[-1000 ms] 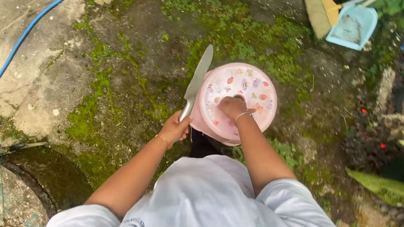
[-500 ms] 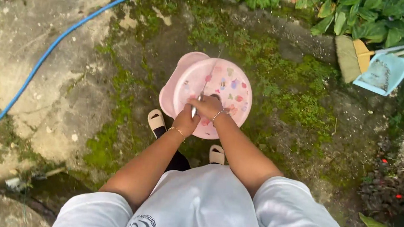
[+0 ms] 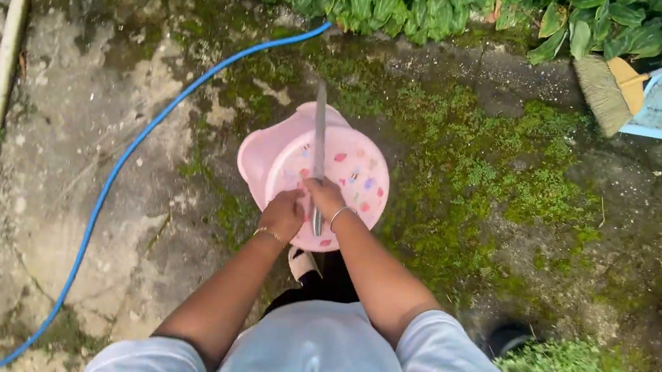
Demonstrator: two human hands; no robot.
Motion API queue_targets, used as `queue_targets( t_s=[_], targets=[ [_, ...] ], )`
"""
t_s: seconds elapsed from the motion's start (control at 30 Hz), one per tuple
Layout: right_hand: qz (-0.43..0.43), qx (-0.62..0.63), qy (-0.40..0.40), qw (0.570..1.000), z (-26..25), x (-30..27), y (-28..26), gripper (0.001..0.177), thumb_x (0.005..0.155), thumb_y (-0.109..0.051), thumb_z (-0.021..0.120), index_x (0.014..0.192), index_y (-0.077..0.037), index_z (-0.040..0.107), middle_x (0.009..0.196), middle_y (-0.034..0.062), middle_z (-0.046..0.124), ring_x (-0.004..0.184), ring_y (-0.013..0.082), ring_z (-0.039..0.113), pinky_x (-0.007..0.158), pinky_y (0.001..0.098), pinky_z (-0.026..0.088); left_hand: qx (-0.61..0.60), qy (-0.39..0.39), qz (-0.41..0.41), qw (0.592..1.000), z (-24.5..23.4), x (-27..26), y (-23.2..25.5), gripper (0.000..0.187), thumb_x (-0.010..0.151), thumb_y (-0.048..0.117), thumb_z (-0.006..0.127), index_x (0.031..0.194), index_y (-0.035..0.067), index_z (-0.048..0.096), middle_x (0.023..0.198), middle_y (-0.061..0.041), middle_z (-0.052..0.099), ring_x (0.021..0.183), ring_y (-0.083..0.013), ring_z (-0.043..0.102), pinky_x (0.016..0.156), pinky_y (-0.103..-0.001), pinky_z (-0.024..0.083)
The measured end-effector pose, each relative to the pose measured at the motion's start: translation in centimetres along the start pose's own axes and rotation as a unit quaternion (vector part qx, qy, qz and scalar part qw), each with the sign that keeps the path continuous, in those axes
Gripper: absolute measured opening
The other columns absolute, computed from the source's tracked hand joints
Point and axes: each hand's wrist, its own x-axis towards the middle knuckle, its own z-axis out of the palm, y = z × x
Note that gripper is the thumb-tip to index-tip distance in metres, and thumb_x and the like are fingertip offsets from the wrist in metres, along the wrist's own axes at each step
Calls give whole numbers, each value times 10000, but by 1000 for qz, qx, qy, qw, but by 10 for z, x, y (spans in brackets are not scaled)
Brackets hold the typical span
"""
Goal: Sweeping leaves and debris into a dustpan and using a knife to scrape moss and dirt off a concrete floor.
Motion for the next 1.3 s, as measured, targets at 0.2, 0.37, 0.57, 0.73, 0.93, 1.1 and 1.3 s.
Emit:
queue_targets(
  t_s=[0.2, 0.37, 0.57, 0.73, 0.93, 1.1, 1.3],
  targets=[
    [91, 64, -35, 993, 22, 102, -16, 548, 926, -444, 647, 1183, 37, 696, 982, 120, 717, 879, 210, 669, 795, 355, 539, 217, -89, -66, 970, -30, 80, 8, 457, 788, 225, 693, 1243, 265, 668, 1209, -104, 594, 1237, -327, 551, 1007, -542, 451],
    [102, 116, -46, 987, 60, 198, 4, 529, 955, -402, 634, 1239, 45, 649, 1008, 112, 694, 900, 224, 646, 774, 356, 524, 223, 0, -50, 973, 2, 167, -57, 598, 844, 261, 701, 1421, 266, 544, 1439, -140, 433, 1393, -383, 370, 1080, -646, 352],
    [105, 75, -80, 988, 119, 313, 25, 508, 955, -390, 593, 1309, -27, 632, 1089, 136, 717, 918, 235, 671, 774, 374, 566, 243, -47, -72, 966, 49, 275, -191, 711, 833, 295, 703, 1489, 297, 427, 1706, -107, 113, 1544, -456, 30, 1070, -820, 120],
    [57, 127, -79, 987, 169, 432, 92, 521, 974, -395, 608, 1378, -67, 584, 1213, 84, 698, 1073, 186, 668, 893, 334, 541, 266, -17, -53, 962, 109, 361, -317, 631, 903, 311, 624, 1507, 270, 449, 1717, -96, 60, 1546, -449, -34, 1067, -853, -15],
    [73, 82, -96, 989, 184, 518, 111, 600, 976, -465, 572, 1298, 41, 590, 1104, 181, 728, 963, 245, 710, 818, 392, 585, 318, 27, -14, 947, 126, 426, -372, 564, 994, 354, 573, 1535, 242, 460, 1775, -92, 121, 1602, -441, -2, 1107, -835, -15],
    [83, 137, -116, 980, 182, 568, 100, 630, 970, -549, 513, 1285, -8, 583, 1003, 160, 710, 852, 236, 695, 706, 375, 567, 277, 43, 24, 959, 132, 490, -403, 666, 902, 386, 582, 1547, 321, 426, 1711, -80, 153, 1563, -401, 36, 1096, -826, -3],
    [0, 226, -72, 971, 193, 591, 119, 566, 982, -446, 611, 1277, 31, 535, 1006, 124, 677, 860, 194, 667, 725, 383, 583, 184, -1, -43, 982, 157, 514, -437, 627, 1008, 385, 452, 1626, 401, 349, 1738, -57, 150, 1594, -424, 41, 1210, -774, 33]
  ],
)
